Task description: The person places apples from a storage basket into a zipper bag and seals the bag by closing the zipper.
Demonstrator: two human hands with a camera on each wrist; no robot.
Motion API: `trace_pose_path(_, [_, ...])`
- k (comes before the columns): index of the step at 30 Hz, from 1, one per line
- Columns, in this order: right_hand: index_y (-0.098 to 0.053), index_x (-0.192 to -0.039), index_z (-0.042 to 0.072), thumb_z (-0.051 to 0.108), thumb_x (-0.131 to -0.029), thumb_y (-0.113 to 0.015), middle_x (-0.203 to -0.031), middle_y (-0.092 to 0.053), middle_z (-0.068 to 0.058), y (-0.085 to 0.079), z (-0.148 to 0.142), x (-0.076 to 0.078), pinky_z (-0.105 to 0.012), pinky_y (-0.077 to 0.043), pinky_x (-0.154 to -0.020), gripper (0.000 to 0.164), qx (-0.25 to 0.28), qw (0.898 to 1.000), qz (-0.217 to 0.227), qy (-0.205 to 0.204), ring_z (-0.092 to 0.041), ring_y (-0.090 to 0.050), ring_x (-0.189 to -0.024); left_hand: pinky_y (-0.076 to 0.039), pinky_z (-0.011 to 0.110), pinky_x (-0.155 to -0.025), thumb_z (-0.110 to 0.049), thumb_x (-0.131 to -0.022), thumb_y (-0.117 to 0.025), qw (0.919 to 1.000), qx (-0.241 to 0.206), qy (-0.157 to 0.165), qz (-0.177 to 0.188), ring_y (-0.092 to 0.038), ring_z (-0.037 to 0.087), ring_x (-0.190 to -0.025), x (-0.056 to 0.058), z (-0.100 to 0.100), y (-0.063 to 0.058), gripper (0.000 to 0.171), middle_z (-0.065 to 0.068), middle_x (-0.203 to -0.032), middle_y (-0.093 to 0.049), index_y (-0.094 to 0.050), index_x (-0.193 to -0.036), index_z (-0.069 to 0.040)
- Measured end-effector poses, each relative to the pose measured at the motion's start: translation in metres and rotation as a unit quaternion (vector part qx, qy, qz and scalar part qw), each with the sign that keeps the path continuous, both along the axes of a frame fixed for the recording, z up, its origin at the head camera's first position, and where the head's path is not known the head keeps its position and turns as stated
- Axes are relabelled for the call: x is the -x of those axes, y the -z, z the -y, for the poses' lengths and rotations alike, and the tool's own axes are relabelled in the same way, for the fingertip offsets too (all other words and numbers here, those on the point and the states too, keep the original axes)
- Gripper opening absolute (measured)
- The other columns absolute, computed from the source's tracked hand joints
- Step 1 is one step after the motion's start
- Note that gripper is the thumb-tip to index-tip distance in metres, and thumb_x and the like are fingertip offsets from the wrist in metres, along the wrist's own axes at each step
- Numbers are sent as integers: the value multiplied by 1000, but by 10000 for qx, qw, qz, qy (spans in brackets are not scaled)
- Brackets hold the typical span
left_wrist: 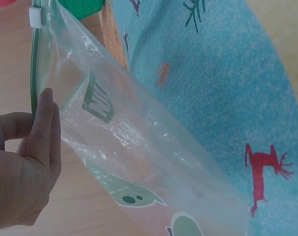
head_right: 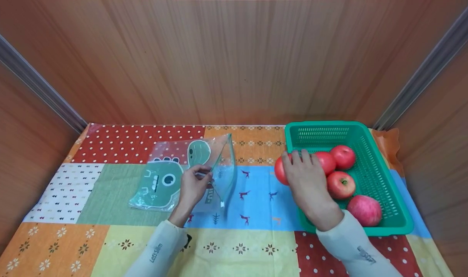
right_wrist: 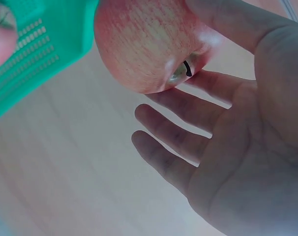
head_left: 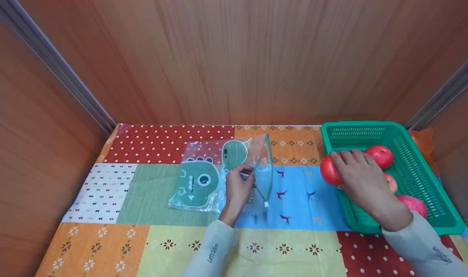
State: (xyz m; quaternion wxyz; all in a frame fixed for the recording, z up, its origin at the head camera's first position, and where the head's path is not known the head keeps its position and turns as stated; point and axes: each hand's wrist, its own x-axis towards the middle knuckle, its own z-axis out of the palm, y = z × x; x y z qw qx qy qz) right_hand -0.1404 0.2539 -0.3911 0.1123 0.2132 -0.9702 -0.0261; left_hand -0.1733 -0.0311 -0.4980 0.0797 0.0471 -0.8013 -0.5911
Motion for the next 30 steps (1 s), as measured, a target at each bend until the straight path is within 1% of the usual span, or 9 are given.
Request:
trace_pose_path(5, [-45, -131, 4, 22, -40, -94, -118, -51, -19, 1, 12, 3, -59, -46, -79, 104, -153, 9998, -44, -135, -41, -44, -112, -52, 24, -50, -2, -83, -63, 10000, 46, -12, -22, -61, 13, -60, 0, -1, 0, 11, 4, -81, -62, -68, -92, -2])
trace_pose_path(8, [-47, -130, 4, 22, -41, -94, -119, -51, -19, 2, 20, 4, -57, -46, -80, 102, -260, 9995, -36, -179, -41, -45, -111, -52, 24, -51, -2, -83, -63, 9999, 103, -17, -24, -61, 13, -62, 1, -1, 0, 11, 3, -81, -62, -68, -92, -3])
trace_pose_path(12, [-47, -129, 4, 22, -43, -93, -121, -50, -19, 4, 31, 6, -57, -46, -81, 99, -388, 9991, 119, -146, -41, -44, -112, -52, 23, -52, -2, -83, -63, 9999, 135, -25, 3, -60, 13, -63, 0, 0, -1, 11, 3, -81, -62, -68, -93, -3])
trace_pose_path(16, [-47, -130, 6, 23, -44, -93, -122, -50, -18, 5, 40, 6, -57, -45, -83, 99, -387, 9990, 164, -124, -40, -44, -113, -52, 23, -52, -2, -83, -63, 9999, 119, -21, -16, -60, 12, -63, -1, -1, -1, 11, 3, -82, -61, -68, -93, -4])
trace_pose_path(20, [-47, -131, 6, 22, -45, -93, -121, -51, -18, 7, 49, 6, -55, -44, -86, 99, -402, 9989, 103, -201, -38, -43, -114, -52, 23, -51, -1, -83, -62, 10000, 19, 12, -75, -61, 12, -62, -1, -1, 1, 12, 4, -82, -61, -67, -93, -2])
trace_pose_path(25, [-48, -129, 6, 21, -46, -92, -118, -52, -18, 12, 60, 6, -53, -44, -87, 96, -334, 9989, -33, -330, -37, -45, -111, -52, 23, -50, -1, -83, -62, 9999, 28, 41, -87, -60, 12, -61, -1, -1, 2, 13, 4, -82, -60, -67, -95, -1])
trace_pose_path(30, [-48, -129, 7, 22, -47, -92, -117, -53, -17, 16, 71, 7, -52, -44, -88, 95, -330, 9988, -27, -365, -36, -46, -110, -52, 24, -51, 0, -82, -63, 10000, 10, 39, -86, -61, 12, -61, -1, -1, 2, 13, 5, -82, -61, -67, -94, 0])
